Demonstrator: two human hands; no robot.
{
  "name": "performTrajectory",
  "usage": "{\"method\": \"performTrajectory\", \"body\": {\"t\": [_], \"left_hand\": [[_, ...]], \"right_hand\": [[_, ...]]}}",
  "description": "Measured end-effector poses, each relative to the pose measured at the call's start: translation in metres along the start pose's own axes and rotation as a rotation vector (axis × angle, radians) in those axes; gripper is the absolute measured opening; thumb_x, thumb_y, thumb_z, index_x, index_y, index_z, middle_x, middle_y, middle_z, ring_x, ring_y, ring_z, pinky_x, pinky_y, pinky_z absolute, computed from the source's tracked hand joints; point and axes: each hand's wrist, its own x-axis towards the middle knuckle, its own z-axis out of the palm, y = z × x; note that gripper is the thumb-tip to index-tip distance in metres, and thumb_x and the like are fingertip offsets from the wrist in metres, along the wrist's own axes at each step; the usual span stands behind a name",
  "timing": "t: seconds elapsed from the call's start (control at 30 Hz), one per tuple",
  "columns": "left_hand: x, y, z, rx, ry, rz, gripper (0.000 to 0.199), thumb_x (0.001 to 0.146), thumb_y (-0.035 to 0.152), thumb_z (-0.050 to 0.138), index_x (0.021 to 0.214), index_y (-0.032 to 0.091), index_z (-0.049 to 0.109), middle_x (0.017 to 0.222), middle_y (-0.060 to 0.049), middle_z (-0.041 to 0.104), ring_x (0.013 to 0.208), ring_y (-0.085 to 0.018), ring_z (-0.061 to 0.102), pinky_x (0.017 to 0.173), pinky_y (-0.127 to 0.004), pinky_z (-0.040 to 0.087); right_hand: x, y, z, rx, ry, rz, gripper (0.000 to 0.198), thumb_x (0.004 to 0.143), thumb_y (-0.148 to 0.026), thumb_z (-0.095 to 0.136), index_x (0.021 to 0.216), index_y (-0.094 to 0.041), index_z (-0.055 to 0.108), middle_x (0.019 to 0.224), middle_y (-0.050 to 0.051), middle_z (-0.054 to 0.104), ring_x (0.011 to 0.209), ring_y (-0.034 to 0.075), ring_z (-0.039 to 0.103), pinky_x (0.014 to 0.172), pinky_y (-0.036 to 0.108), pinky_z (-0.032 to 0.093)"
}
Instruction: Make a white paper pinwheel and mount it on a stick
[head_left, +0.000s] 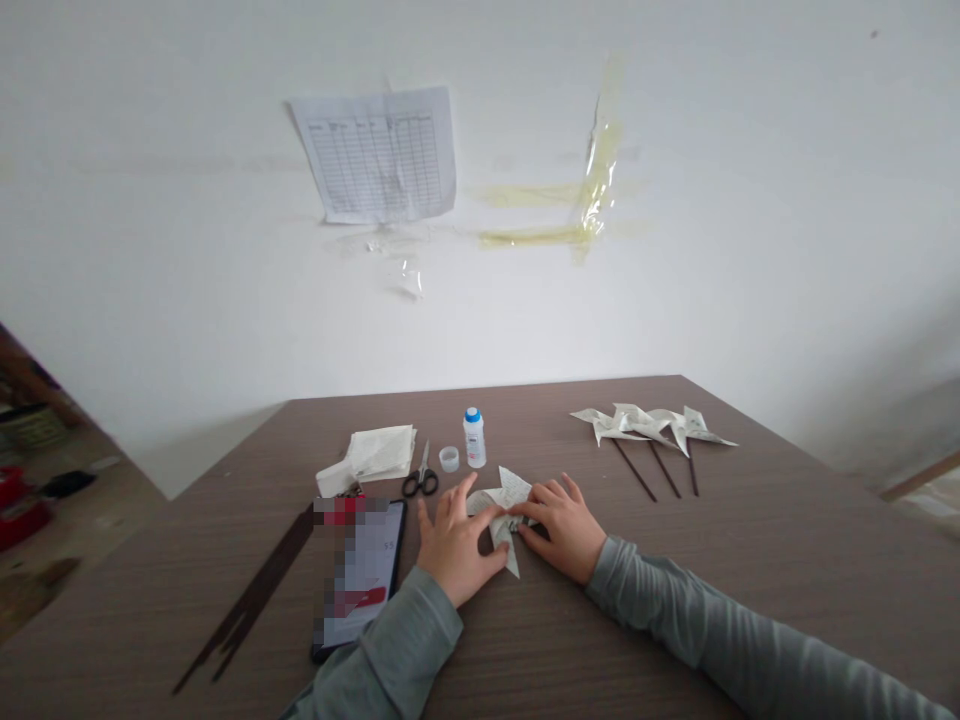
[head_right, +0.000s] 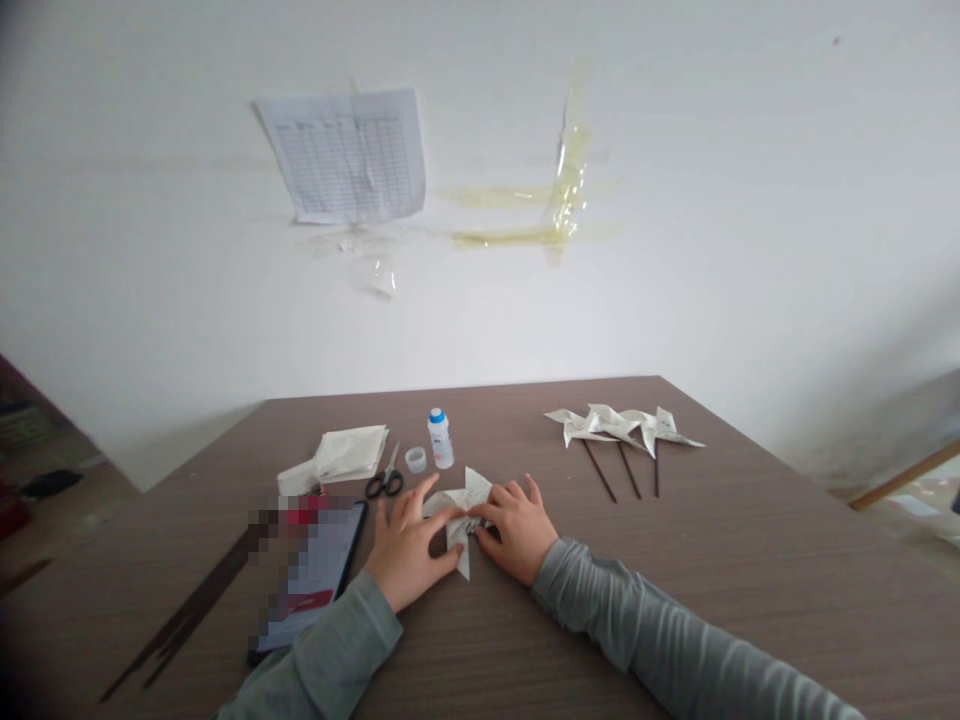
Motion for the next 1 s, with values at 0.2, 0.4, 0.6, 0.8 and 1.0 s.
{"method": "performTrajectory", "body": {"t": [0.2,0.4,0.6,0.8,1.0], "left_hand": [[0.0008,0.0000,-0.0024,0.036,-0.018,0.008,0.056,0.101,0.032,0.100,0.154,0.049,0.097,0.210,-0.006,0.055,0.192,-0.051,0.053,0.157,-0.096,0.028],[0.0012,0.0003,-0.0020,0.015,-0.008,-0.009,0.057,0.099,0.032,0.102,0.153,0.048,0.096,0.209,-0.006,0.056,0.191,-0.052,0.052,0.156,-0.096,0.030],[0.0020,-0.0025,0.0016,-0.025,0.018,-0.008,0.062,0.095,0.036,0.105,0.156,0.045,0.096,0.206,-0.010,0.058,0.189,-0.057,0.052,0.156,-0.099,0.027],[0.0015,0.0005,-0.0033,-0.006,-0.021,-0.012,0.058,0.099,0.034,0.102,0.154,0.049,0.097,0.210,-0.006,0.055,0.191,-0.055,0.051,0.156,-0.099,0.027],[0.0026,0.0029,-0.0059,-0.002,-0.044,-0.008,0.059,0.099,0.034,0.102,0.157,0.046,0.096,0.212,-0.009,0.051,0.193,-0.055,0.048,0.155,-0.100,0.024]], "right_hand": [[0.0009,0.0011,0.0004,-0.013,0.008,-0.001,0.032,0.113,-0.032,0.082,0.138,-0.041,0.100,0.134,0.012,0.094,0.138,0.044,0.085,0.148,0.088,0.047],[0.0004,-0.0009,-0.0024,0.012,0.029,0.012,0.027,0.111,-0.031,0.083,0.134,-0.038,0.097,0.129,0.011,0.094,0.134,0.043,0.086,0.148,0.085,0.049],[-0.0004,-0.0013,-0.0025,0.027,0.035,0.014,0.032,0.110,-0.032,0.084,0.139,-0.041,0.095,0.128,0.009,0.094,0.133,0.043,0.086,0.148,0.085,0.048],[0.0003,0.0020,0.0014,0.023,0.054,-0.019,0.029,0.110,-0.034,0.083,0.134,-0.042,0.098,0.128,0.011,0.094,0.133,0.043,0.083,0.144,0.087,0.050],[0.0009,0.0008,-0.0006,0.024,0.035,-0.006,0.028,0.111,-0.034,0.082,0.134,-0.040,0.097,0.130,0.011,0.094,0.136,0.044,0.084,0.147,0.089,0.047]]}}
